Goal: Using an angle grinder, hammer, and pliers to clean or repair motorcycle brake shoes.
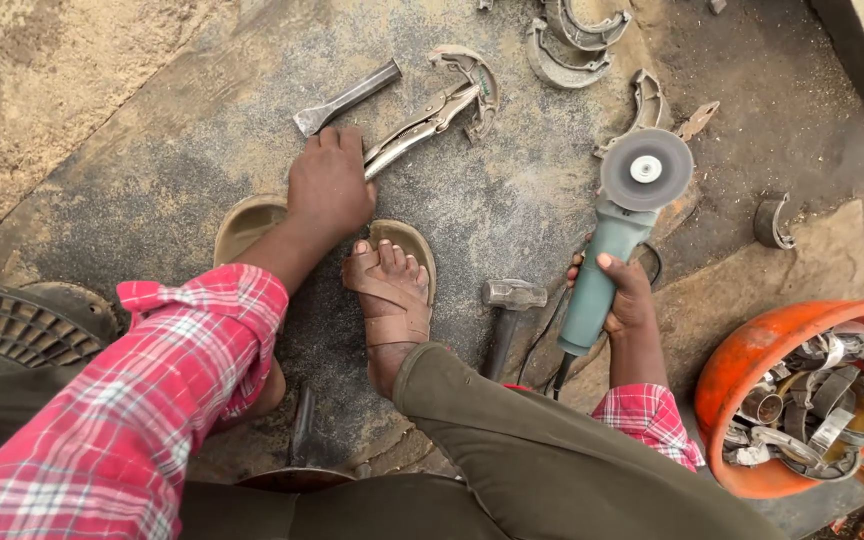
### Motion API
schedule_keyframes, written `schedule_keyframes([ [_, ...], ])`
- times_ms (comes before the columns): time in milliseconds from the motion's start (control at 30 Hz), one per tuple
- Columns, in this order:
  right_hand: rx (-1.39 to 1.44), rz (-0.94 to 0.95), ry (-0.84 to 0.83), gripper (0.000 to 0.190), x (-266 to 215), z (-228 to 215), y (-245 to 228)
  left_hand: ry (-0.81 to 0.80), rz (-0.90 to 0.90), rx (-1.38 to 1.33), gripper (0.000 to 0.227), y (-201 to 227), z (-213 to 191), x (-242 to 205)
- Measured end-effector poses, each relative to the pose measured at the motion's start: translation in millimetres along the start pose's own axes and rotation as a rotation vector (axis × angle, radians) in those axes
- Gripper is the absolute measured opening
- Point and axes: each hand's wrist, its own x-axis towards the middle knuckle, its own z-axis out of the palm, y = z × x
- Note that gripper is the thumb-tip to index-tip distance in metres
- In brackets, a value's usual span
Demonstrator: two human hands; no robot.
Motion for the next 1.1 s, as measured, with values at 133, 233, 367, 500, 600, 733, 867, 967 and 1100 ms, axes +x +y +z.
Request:
schedule_keyframes([
  [133, 0.221, -0.016, -0.056, 0.066, 5.2, -39.8, 9.9, 0.082, 0.023, -0.086, 0.058, -8.2, 27.3, -0.9],
  [233, 0.223, -0.055, 0.024, 0.063, 12.8, -61.6, 18.9, -0.111, -0.043, -0.165, 0.043, -2.4, 17.0, -2.6],
  [367, 0.384, -0.100, 0.004, 0.062, 26.3, -73.8, 24.0, -0.688, -0.285, -1.017, 0.051, 5.9, -2.4, -6.9],
  [500, 0.405, -0.149, 0.060, 0.064, 41.9, -75.0, 26.9, -0.874, -0.258, -1.407, 0.057, -1.9, -17.6, -9.8],
  [600, 0.367, -0.186, 0.076, 0.066, 47.7, -66.4, 17.9, -0.814, -0.273, -1.347, 0.060, -1.7, -13.7, -10.2],
  [733, 0.366, -0.142, 0.068, 0.066, 59.4, -77.3, 21.5, -0.739, -0.177, -1.176, 0.053, -5.8, 4.8, -9.8],
  [867, 0.357, -0.140, 0.056, 0.064, 63.4, -85.1, 24.8, -0.683, -0.166, -1.048, 0.049, -3.9, 4.4, -11.9],
  [967, 0.319, -0.095, 0.119, 0.059, 56.8, -67.3, 11.7, -0.650, -0.147, -1.006, 0.049, -4.3, 7.3, -13.1],
  [1100, 0.263, -0.014, 0.323, 0.056, 54.1, -50.2, 1.7, -0.641, -0.112, -1.047, 0.044, -8.8, 17.7, -10.8],
])
